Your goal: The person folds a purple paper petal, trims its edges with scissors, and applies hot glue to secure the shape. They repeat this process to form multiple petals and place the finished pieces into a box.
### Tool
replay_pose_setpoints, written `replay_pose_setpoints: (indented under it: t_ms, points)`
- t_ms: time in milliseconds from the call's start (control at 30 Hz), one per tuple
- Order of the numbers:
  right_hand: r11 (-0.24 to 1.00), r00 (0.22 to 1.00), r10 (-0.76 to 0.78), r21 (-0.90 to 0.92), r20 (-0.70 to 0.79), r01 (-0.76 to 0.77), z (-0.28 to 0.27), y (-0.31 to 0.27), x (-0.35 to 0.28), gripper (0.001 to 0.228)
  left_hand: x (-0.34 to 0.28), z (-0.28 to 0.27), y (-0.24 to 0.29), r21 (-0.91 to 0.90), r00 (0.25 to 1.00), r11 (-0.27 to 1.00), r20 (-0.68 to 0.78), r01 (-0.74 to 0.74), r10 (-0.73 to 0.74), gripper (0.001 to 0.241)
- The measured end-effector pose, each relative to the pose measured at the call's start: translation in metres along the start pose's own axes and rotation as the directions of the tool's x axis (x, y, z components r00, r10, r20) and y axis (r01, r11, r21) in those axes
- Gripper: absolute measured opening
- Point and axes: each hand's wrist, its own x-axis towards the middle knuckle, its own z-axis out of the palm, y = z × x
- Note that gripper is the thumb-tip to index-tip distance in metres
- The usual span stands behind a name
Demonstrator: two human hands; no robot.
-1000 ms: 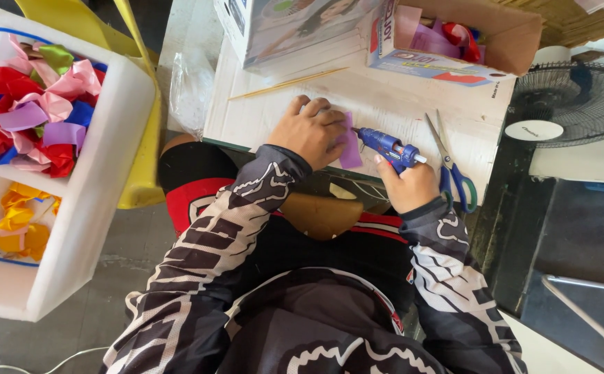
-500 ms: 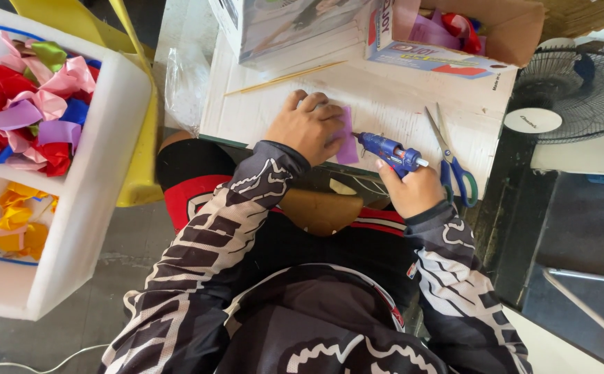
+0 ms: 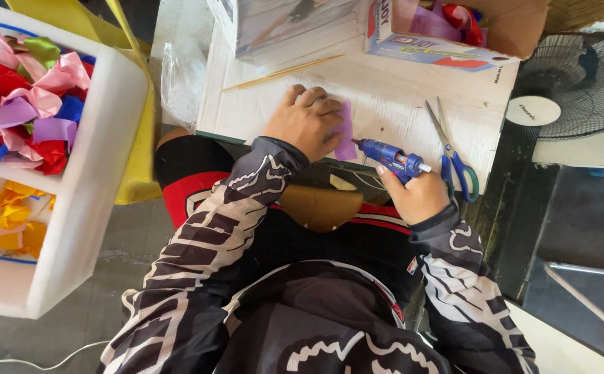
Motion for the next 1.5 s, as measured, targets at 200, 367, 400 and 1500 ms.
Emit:
replay_pose_setpoints:
  t_ms: [200,367,400,1500]
  points:
    - [0.999,0.999,-0.039,0.002,-0.021,0.039,0.003,0.009,-0.007,0.041,0.000,0.000,-0.002,0.013,1.000,1.000,0.010,-0.011,0.011,0.024]
    - [0.996,0.996,-0.092,-0.018,-0.020,0.092,-0.003,0.007,-0.009,0.038,0.000,-0.003,-0.001,0.018,1.000,1.000,0.003,-0.004,0.004,0.024]
    - [0.995,0.995,-0.099,0.007,-0.012,0.099,-0.004,0.006,-0.010,0.036,0.001,-0.002,-0.001,0.019,1.000,1.000,-0.004,-0.003,0.003,0.024]
    - [0.969,0.960,0.196,0.190,-0.201,-0.158,0.026,0.094,0.035,0.041,-0.005,0.045,0.020,0.062,0.888,0.889,0.046,0.454,-0.457,0.024]
